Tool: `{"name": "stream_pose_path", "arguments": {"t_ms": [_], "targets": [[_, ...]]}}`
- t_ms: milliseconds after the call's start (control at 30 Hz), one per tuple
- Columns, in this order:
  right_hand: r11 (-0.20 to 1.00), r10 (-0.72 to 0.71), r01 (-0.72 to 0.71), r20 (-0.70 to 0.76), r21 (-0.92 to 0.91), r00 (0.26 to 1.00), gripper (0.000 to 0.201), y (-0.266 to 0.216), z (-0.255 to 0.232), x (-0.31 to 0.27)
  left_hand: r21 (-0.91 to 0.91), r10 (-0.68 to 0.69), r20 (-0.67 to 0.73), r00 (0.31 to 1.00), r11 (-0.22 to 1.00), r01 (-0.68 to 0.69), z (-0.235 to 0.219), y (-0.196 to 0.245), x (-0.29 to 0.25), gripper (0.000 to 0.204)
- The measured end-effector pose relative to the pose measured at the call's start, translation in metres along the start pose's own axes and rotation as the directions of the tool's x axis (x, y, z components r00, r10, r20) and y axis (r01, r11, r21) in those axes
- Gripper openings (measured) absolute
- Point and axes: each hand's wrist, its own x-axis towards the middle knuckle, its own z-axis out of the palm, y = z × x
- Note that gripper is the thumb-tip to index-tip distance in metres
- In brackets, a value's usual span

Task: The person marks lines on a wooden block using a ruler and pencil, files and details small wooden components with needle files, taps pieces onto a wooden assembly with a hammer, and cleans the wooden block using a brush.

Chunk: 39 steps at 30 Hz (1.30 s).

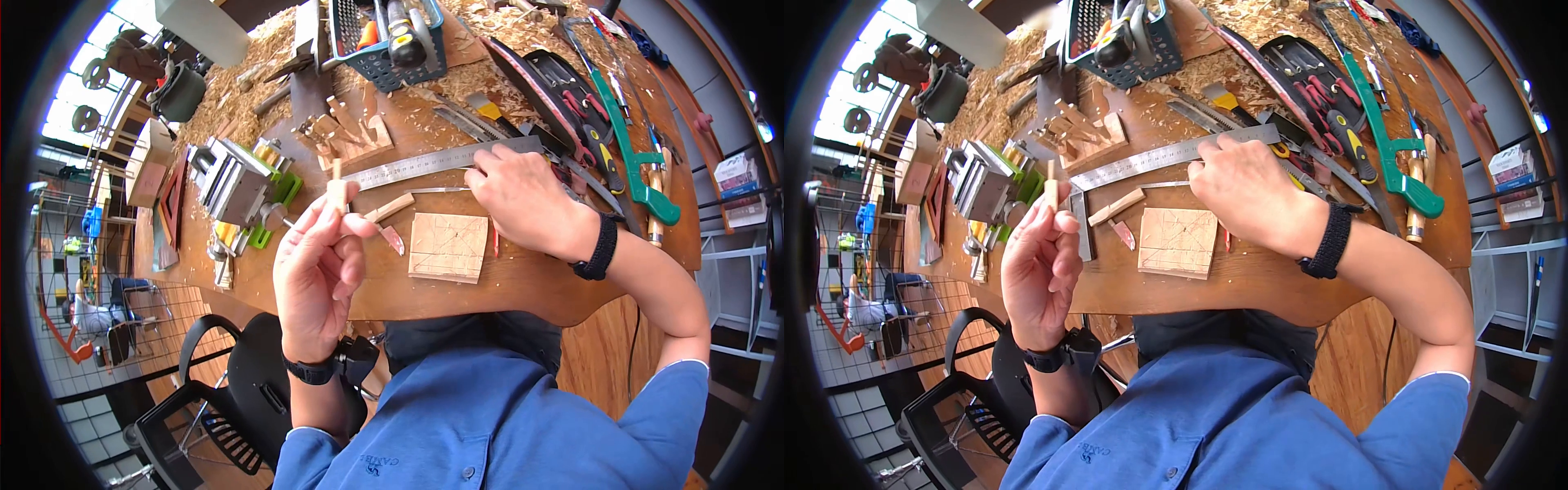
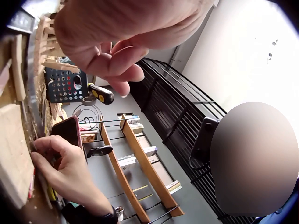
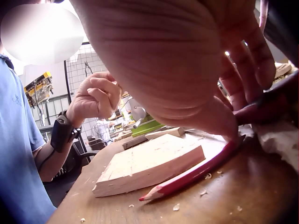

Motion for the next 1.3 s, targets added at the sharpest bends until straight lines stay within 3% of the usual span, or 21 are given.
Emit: {"name": "stream_pose_path", "arguments": {"t_ms": [33,100,133,233,300,400,467,500,567,633,700,767,833,900,967,1033,1067,1300], "targets": [[1.000,-0.002,0.002,0.001,-0.002,1.000,0.009,0.000,0.000,-0.001,-0.003,-0.001,-0.008,1.000,1.000,0.001,0.002,-0.001,0.001,0.036],[0.999,0.001,-0.001,-0.009,0.048,1.000,0.010,0.000,-0.003,-0.004,0.294,-0.025,0.036,0.999,0.956,0.014,0.007,-0.004,0.002,0.031],[0.995,0.011,-0.009,-0.023,0.096,1.000,0.010,0.000,-0.006,-0.007,0.392,-0.061,-0.009,0.998,0.918,0.060,0.016,-0.005,-0.001,0.024],[0.978,0.103,-0.097,-0.021,0.183,0.994,0.014,-0.002,-0.023,-0.023,0.608,-0.174,0.111,0.978,0.791,0.072,0.015,-0.020,0.002,0.015],[0.932,0.202,-0.198,0.017,0.304,0.979,0.014,-0.004,-0.029,-0.041,0.627,-0.200,0.140,0.970,0.776,0.069,0.019,-0.032,0.004,0.011],[0.873,0.241,-0.204,-0.028,0.443,0.970,0.007,-0.009,-0.032,-0.064,0.738,-0.242,0.199,0.950,0.675,0.018,0.009,-0.051,0.013,0.011],[0.809,0.293,-0.234,-0.025,0.539,0.956,0.012,-0.013,-0.031,-0.078,0.885,-0.277,0.214,0.937,0.462,-0.066,0.015,-0.054,0.015,0.012],[0.803,0.295,-0.238,-0.017,0.546,0.955,0.012,-0.017,-0.028,-0.084,0.886,-0.286,0.208,0.936,0.460,-0.056,0.015,-0.057,0.015,0.012],[0.771,0.302,-0.230,-0.023,0.594,0.953,0.016,-0.024,-0.023,-0.097,0.955,-0.197,0.214,0.957,0.247,-0.163,0.015,-0.062,0.015,0.015],[0.755,0.299,-0.243,0.011,0.609,0.954,0.021,-0.026,-0.018,-0.107,0.943,0.026,0.324,0.946,0.064,-0.325,0.017,-0.062,0.014,0.018],[0.787,0.274,-0.185,-0.064,0.588,0.960,0.036,-0.028,-0.014,-0.112,0.925,0.084,0.379,0.921,0.000,-0.381,0.020,-0.055,0.012,0.016],[0.808,0.242,-0.163,-0.066,0.566,0.968,0.044,-0.025,-0.012,-0.114,0.831,0.128,0.550,0.825,0.020,-0.556,0.015,-0.052,0.018,0.021],[0.828,0.197,-0.129,-0.068,0.545,0.978,0.053,-0.019,-0.010,-0.114,0.735,0.023,0.677,0.736,-0.078,-0.674,0.014,-0.044,0.030,0.036],[0.863,0.117,-0.064,-0.074,0.502,0.990,0.068,-0.014,-0.007,-0.113,0.709,-0.059,0.700,0.712,-0.061,-0.702,0.018,-0.042,0.042,0.041],[0.862,0.108,-0.062,-0.062,0.503,0.992,0.067,-0.014,-0.004,-0.111,0.683,-0.141,0.718,0.681,-0.044,-0.729,0.021,-0.039,0.053,0.046],[0.848,0.120,-0.066,-0.070,0.525,0.990,0.064,-0.013,0.000,-0.112,0.597,-0.308,0.737,0.601,-0.119,-0.793,0.024,-0.037,0.063,0.045],[0.844,0.116,-0.057,-0.078,0.533,0.990,0.062,-0.013,0.000,-0.112,0.614,-0.343,0.719,0.604,-0.095,-0.784,0.024,-0.036,0.068,0.043],[0.844,0.095,-0.035,-0.086,0.535,0.992,0.061,-0.012,0.008,-0.111,0.557,-0.333,0.775,0.537,-0.041,-0.830,0.028,-0.031,0.081,0.037]]}}
